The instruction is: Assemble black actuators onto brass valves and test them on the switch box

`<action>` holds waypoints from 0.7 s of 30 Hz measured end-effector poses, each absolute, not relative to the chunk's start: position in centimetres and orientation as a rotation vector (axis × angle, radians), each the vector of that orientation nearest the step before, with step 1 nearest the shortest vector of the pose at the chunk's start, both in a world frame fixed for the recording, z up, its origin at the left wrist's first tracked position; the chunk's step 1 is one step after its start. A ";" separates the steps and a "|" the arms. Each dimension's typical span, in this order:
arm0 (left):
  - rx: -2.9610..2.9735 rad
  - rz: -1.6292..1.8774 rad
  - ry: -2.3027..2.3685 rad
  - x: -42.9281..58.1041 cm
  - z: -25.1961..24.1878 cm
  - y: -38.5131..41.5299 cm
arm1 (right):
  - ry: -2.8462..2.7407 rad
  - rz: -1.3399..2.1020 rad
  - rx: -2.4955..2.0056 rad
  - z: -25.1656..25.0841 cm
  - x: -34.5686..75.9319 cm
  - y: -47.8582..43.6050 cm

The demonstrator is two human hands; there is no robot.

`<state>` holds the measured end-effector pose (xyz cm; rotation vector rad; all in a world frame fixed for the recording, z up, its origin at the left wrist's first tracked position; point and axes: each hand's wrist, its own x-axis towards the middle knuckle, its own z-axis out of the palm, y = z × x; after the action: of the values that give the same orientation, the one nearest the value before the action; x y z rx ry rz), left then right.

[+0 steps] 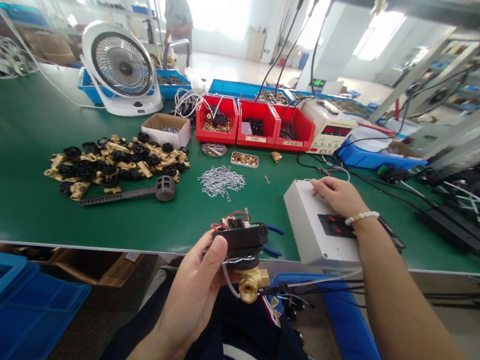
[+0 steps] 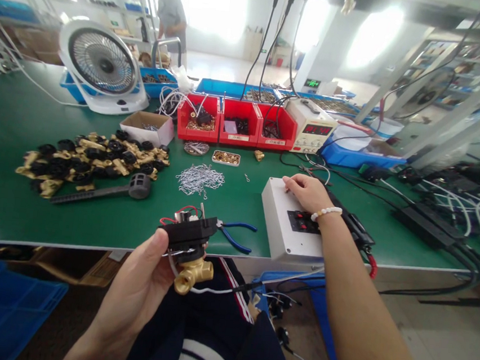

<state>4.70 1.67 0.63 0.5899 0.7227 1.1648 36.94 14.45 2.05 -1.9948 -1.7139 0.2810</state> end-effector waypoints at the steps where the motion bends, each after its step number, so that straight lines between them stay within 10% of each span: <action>1: 0.595 1.162 0.724 4.7 0.6 1.7 | -1.711 0.282 -1.997 2.1 36.9 14.4; 21: 0.531 1.120 0.715 4.5 1.3 1.6 | -1.693 0.282 -1.975 2.0 36.8 14.3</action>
<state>4.51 1.59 1.30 0.5307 0.7146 1.1197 36.80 14.33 2.03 -1.9755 -1.6928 0.2825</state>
